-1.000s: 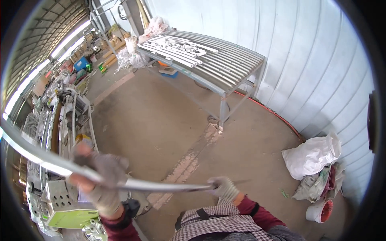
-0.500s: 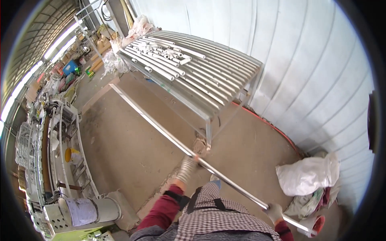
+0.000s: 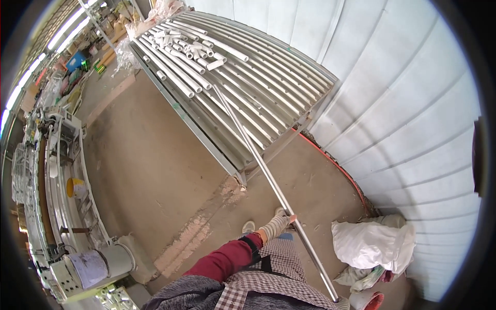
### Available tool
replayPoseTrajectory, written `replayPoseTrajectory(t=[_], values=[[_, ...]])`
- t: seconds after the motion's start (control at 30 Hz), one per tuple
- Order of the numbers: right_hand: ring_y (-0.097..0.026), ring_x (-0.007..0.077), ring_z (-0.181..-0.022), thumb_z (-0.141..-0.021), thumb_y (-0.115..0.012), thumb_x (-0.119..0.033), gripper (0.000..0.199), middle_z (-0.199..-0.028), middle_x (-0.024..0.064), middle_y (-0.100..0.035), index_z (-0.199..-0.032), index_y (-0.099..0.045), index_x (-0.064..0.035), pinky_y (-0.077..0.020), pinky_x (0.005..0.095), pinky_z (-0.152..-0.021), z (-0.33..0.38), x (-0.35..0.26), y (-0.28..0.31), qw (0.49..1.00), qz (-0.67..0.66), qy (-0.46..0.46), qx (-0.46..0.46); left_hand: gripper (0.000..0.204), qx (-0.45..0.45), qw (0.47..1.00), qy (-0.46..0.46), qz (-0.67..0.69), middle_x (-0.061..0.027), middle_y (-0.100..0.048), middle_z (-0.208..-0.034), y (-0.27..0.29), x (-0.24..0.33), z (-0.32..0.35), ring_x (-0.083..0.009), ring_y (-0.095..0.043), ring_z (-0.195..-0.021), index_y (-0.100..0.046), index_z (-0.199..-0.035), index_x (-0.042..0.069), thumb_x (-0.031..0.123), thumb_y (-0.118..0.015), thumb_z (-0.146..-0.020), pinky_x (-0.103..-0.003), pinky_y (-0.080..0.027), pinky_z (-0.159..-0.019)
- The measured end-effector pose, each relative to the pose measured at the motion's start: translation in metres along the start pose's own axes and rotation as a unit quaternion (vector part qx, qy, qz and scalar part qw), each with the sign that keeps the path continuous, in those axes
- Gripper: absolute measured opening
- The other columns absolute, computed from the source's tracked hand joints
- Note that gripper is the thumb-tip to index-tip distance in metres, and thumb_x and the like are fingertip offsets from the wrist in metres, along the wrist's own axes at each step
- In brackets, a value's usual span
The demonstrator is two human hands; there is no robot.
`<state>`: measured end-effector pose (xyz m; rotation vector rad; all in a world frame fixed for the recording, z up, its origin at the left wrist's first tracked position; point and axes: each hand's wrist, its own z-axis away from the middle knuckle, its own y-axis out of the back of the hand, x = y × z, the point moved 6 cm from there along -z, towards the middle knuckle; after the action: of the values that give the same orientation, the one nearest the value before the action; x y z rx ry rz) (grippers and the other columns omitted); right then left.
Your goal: Operating an industrial machine to wind plastic film onto cardboard cores.
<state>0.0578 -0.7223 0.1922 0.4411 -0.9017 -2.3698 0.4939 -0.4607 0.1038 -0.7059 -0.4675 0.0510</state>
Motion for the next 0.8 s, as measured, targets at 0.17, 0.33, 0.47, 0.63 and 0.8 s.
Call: replayPoseTrajectory(t=[0.17,0.33,0.47,0.63,0.8], values=[[-0.063,0.0261,-0.070,-0.067,-0.076,-0.034,0.047,-0.075,0.0125,-0.066,-0.101,-0.063,-0.0056,-0.0485,0.0374,-0.062,-0.079,-0.005,0.053,0.985,-0.016,0.120,0.122,0.033,0.067,0.996,-0.033,0.053,-0.0084,-0.059,-0.095,-0.001,0.014,-0.052,-0.0266,-0.063,-0.079,-0.045,-0.110,0.006,0.015,-0.066,-0.086,-0.049,-0.057,-0.067],[-0.062,0.0273,-0.065,-0.067,-0.076,-0.036,0.041,-0.070,0.0131,-0.065,-0.092,-0.066,-0.0050,-0.0482,0.0382,-0.060,-0.140,-0.027,0.095,0.939,-0.046,0.250,0.230,0.027,0.110,0.990,-0.041,0.078,-0.0068,-0.057,-0.086,-0.009,0.045,-0.094,-0.0257,-0.062,-0.075,-0.045,-0.104,0.007,0.016,-0.064,-0.087,-0.051,-0.057,-0.066],[-0.063,0.0255,-0.073,-0.069,-0.076,-0.035,0.045,-0.082,0.0137,-0.066,-0.096,-0.061,-0.0030,-0.0484,0.0369,-0.066,-0.209,-0.041,0.099,0.993,0.009,0.108,-0.048,0.027,0.205,0.974,-0.082,0.052,-0.0079,-0.058,-0.088,0.001,0.068,-0.131,-0.0256,-0.063,-0.077,-0.046,-0.107,0.006,0.015,-0.062,-0.088,-0.048,-0.057,-0.065],[-0.062,0.0265,-0.055,-0.066,-0.076,-0.042,0.043,-0.065,0.0150,-0.063,-0.081,-0.065,-0.0029,-0.0479,0.0376,-0.054,-0.276,-0.127,0.106,0.989,0.079,0.125,-0.026,0.034,0.255,0.960,-0.080,-0.086,-0.0089,-0.058,-0.099,-0.012,0.114,-0.114,-0.0252,-0.063,-0.088,-0.047,-0.119,0.006,0.013,-0.059,-0.089,-0.040,-0.055,-0.070],[-0.063,0.0402,-0.086,-0.070,-0.071,-0.049,0.053,-0.088,0.0229,-0.065,-0.095,-0.065,-0.0029,-0.0494,0.0470,-0.074,-0.324,-0.339,0.078,0.968,0.076,0.228,-0.069,0.034,0.247,0.953,-0.168,-0.060,-0.0054,-0.064,-0.098,0.059,0.092,-0.061,-0.0169,-0.064,-0.084,-0.052,-0.120,0.007,0.020,-0.059,-0.089,-0.033,-0.052,-0.067]])
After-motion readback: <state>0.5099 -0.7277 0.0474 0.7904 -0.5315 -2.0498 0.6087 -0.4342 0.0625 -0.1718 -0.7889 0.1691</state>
